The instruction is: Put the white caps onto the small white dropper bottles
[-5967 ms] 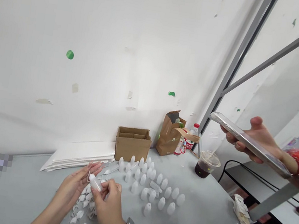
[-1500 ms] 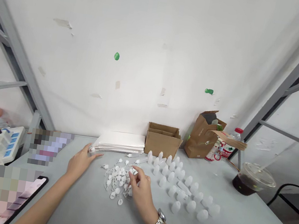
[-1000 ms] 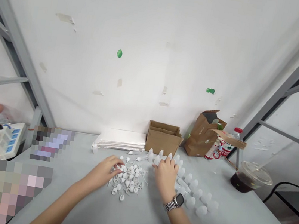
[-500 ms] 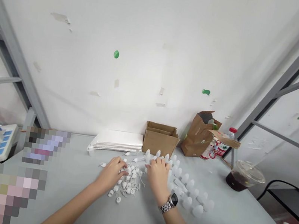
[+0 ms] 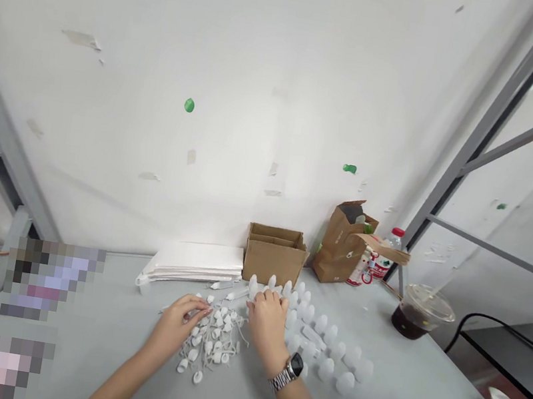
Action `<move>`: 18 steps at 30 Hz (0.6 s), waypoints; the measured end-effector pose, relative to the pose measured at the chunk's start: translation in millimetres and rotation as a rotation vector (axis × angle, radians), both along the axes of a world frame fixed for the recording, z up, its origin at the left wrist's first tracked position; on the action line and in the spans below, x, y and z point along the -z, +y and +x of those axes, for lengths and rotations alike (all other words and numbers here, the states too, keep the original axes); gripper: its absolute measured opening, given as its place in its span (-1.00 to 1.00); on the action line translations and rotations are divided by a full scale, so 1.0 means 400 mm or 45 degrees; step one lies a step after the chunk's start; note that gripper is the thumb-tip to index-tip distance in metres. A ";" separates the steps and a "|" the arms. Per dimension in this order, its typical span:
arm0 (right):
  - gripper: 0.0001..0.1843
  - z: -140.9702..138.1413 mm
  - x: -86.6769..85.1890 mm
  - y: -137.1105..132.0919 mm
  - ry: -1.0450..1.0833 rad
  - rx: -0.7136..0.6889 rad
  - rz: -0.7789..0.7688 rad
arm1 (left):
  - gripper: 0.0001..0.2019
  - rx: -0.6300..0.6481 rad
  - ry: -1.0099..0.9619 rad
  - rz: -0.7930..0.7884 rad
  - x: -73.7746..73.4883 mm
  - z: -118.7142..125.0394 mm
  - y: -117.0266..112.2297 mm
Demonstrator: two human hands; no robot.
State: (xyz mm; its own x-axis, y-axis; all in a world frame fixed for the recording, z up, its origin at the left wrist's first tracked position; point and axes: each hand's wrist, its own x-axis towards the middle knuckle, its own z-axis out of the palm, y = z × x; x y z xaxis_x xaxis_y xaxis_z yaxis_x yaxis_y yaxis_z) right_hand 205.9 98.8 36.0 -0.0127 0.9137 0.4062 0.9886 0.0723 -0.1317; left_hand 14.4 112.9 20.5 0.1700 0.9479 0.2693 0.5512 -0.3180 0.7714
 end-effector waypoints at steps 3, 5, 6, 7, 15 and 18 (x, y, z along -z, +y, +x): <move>-0.86 -0.002 0.003 -0.003 0.017 0.027 -0.006 | -0.76 -0.031 -0.069 -0.057 -0.009 0.000 -0.006; -0.86 -0.006 0.006 -0.004 0.034 0.029 -0.010 | -0.75 -0.057 -0.135 -0.115 -0.009 0.001 -0.006; -0.86 -0.008 0.008 -0.004 0.044 0.026 -0.012 | -0.74 -0.066 -0.183 -0.157 -0.006 0.001 -0.004; -0.87 -0.010 0.011 -0.004 0.053 0.022 -0.011 | -0.72 -0.070 -0.241 -0.201 -0.001 0.001 -0.001; -0.86 -0.013 0.029 -0.001 0.064 0.001 0.013 | -0.62 -0.100 -0.603 -0.368 0.018 0.000 0.019; -0.85 -0.013 0.032 -0.002 0.053 -0.012 0.006 | -0.62 -0.074 -0.669 -0.380 0.005 0.000 0.013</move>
State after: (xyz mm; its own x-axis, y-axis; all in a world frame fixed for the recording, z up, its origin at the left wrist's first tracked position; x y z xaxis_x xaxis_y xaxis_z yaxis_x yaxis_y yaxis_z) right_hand 200.7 98.1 23.2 -0.0041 0.9117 0.4109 0.9817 0.0820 -0.1721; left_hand 14.4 118.1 18.7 0.0318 0.9992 0.0239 0.0823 -0.0264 0.9963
